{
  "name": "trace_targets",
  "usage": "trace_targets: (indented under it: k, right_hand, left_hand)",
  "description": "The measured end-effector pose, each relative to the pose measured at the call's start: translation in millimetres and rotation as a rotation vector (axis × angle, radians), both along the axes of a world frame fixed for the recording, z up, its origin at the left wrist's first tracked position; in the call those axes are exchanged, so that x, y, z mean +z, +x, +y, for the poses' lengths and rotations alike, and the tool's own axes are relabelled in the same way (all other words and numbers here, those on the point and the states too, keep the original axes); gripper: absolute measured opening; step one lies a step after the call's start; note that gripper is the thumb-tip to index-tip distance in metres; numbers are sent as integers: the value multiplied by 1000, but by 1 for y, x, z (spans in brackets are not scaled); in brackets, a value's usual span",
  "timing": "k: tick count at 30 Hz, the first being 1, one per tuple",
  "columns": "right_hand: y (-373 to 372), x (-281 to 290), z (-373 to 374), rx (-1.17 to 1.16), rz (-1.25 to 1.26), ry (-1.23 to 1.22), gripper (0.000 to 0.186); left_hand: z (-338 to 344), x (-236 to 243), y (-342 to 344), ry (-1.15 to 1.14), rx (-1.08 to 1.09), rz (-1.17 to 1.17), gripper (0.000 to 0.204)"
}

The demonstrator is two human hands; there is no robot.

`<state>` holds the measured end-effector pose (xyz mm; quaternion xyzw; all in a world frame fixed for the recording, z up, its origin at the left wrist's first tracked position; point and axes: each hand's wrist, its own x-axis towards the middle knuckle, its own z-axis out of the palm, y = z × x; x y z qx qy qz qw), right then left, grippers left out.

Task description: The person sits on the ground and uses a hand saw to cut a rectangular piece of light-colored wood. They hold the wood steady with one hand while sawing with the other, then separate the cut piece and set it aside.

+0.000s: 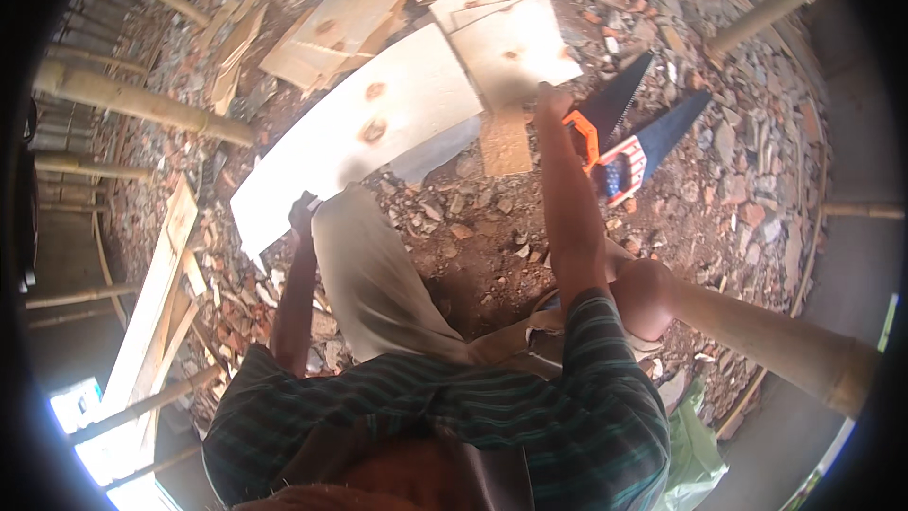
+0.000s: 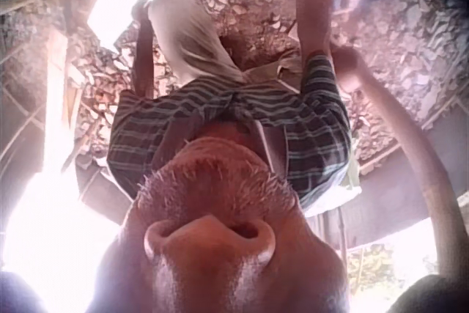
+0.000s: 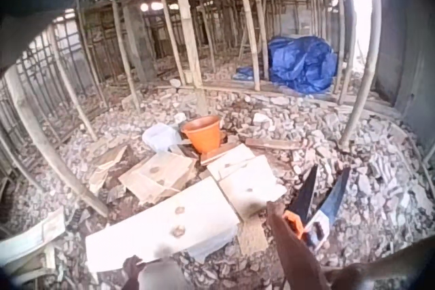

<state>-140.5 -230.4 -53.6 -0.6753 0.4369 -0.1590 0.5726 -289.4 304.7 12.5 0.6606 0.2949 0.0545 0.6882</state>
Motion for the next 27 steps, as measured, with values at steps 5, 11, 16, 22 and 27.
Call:
trace_targets:
  k: [5, 11, 16, 22, 27]
  right_hand:
    - [11, -6, -6, -4, -199, 473, 8]
    - [-16, 65, -26, -93, -490, 430, 5]
    - [-27, 104, -28, -174, -660, 649, 9]
    - [-64, 114, 49, 67, -697, 677, 17]
    - [-82, 100, 101, 18, -485, 541, 4]
  left_hand:
    - [40, -59, -53, -597, 75, 150, 32]
    - [40, -72, -20, -643, 72, 58, 33]
    - [21, -77, -2, -673, 61, 32, 34]
    - [-7, -88, 2, -712, 2, 62, 35]
    - [-30, -97, 1, -741, -67, 113, 36]
